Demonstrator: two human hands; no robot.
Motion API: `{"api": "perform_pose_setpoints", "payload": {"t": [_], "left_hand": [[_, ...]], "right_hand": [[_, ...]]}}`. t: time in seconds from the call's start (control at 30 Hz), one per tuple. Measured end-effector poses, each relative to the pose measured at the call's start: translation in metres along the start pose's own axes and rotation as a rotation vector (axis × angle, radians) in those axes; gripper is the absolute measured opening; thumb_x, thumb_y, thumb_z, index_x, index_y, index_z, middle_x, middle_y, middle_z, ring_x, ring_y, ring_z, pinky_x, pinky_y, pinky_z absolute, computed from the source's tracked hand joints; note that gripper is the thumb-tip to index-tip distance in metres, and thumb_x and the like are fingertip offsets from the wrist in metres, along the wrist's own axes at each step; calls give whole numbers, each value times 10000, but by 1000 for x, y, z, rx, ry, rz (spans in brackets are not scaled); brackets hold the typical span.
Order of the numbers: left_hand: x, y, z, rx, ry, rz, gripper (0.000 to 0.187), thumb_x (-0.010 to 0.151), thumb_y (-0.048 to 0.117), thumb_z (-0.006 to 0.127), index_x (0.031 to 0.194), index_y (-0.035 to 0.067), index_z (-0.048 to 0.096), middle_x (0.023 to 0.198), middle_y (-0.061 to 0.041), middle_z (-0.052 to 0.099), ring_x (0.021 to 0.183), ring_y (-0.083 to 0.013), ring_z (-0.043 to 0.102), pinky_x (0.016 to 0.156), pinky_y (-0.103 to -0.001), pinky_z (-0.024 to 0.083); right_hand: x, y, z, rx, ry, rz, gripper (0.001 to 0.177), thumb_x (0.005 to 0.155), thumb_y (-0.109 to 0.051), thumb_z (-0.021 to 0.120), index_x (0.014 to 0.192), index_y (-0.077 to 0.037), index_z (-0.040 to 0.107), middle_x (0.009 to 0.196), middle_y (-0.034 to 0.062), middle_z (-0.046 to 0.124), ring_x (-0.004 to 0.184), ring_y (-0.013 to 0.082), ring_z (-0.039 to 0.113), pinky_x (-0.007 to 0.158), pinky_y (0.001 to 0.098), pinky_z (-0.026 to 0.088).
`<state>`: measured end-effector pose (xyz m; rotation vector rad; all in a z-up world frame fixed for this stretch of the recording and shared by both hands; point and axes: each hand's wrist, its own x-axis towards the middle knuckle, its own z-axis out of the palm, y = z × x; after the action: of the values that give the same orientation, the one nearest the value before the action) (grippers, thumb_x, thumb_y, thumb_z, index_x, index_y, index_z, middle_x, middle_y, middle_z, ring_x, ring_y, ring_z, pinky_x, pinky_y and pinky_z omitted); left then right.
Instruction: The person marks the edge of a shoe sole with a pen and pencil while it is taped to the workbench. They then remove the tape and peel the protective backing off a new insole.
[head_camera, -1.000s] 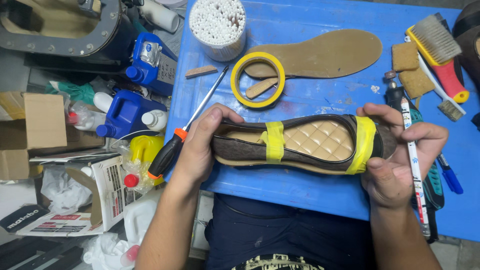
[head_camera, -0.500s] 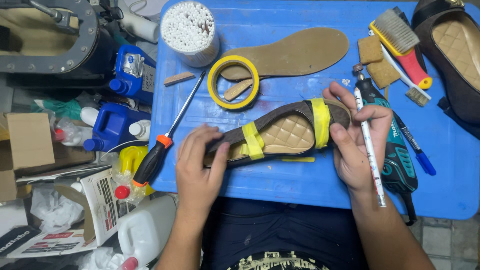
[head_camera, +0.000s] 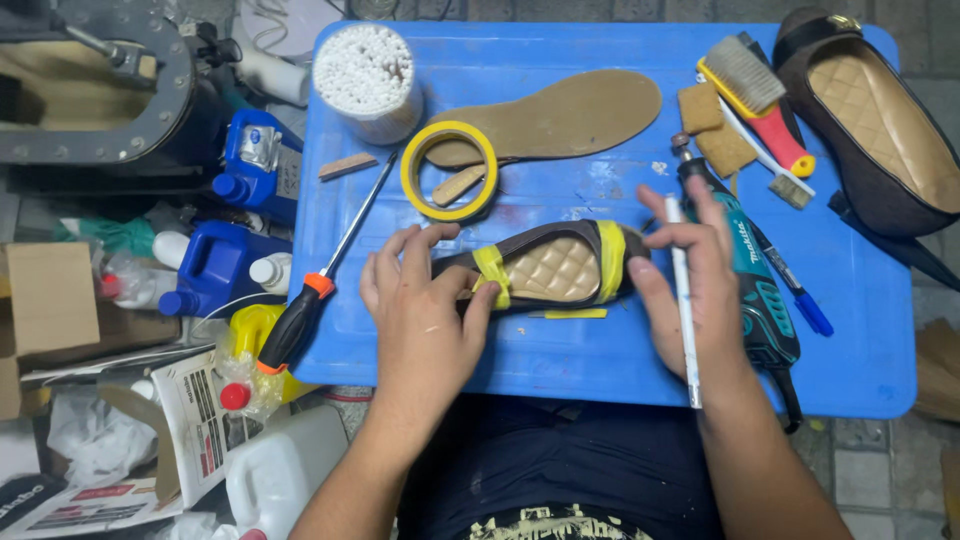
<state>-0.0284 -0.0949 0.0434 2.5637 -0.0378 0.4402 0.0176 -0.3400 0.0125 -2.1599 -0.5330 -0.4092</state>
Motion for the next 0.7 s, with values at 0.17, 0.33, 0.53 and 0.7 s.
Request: {"api": "perform_pose_setpoints", "payload": {"t": [0.17, 0.33, 0.53, 0.7], "left_hand": [[16, -20, -16, -35, -107, 185, 152, 793, 173, 790, 796, 48, 704, 1377, -142, 549, 1389, -432, 365, 1135, -615, 189], [32, -33, -16, -106, -233, 323, 188, 875, 159, 761, 848, 16, 641, 1521, -191, 456, 1487, -451, 302, 1204, -634, 229], [30, -45, -22, -64, -162, 301, 176, 857, 177, 790, 892, 43, 683, 1552, -162, 451, 1513, -444, 307, 1213, -560, 310], [12, -40, -13, -100, -20, 164, 217, 837, 170, 810, 944, 16, 702, 1507, -200, 466, 1481, -456, 339, 1200, -539, 322]], "right_hand": [[-7, -4, -67, -340, -16, 74, 127, 1007, -36, 740, 1093, -47, 646, 1195, 69, 722, 1148, 288, 613, 1049, 362, 472], [7, 35, -99, -628, -48, 49, 231, 956, 34, 751, 1145, -18, 628, 1225, 121, 696, 1134, 369, 585, 1058, 446, 470], [23, 39, -87, -691, -138, 37, 416, 907, 76, 704, 1299, -57, 658, 1226, 162, 665, 1167, 381, 595, 1032, 457, 463], [7, -27, -57, -435, -209, 0, 284, 823, 5, 745, 1093, 27, 657, 1106, 189, 677, 1080, 373, 615, 951, 457, 494]]}}
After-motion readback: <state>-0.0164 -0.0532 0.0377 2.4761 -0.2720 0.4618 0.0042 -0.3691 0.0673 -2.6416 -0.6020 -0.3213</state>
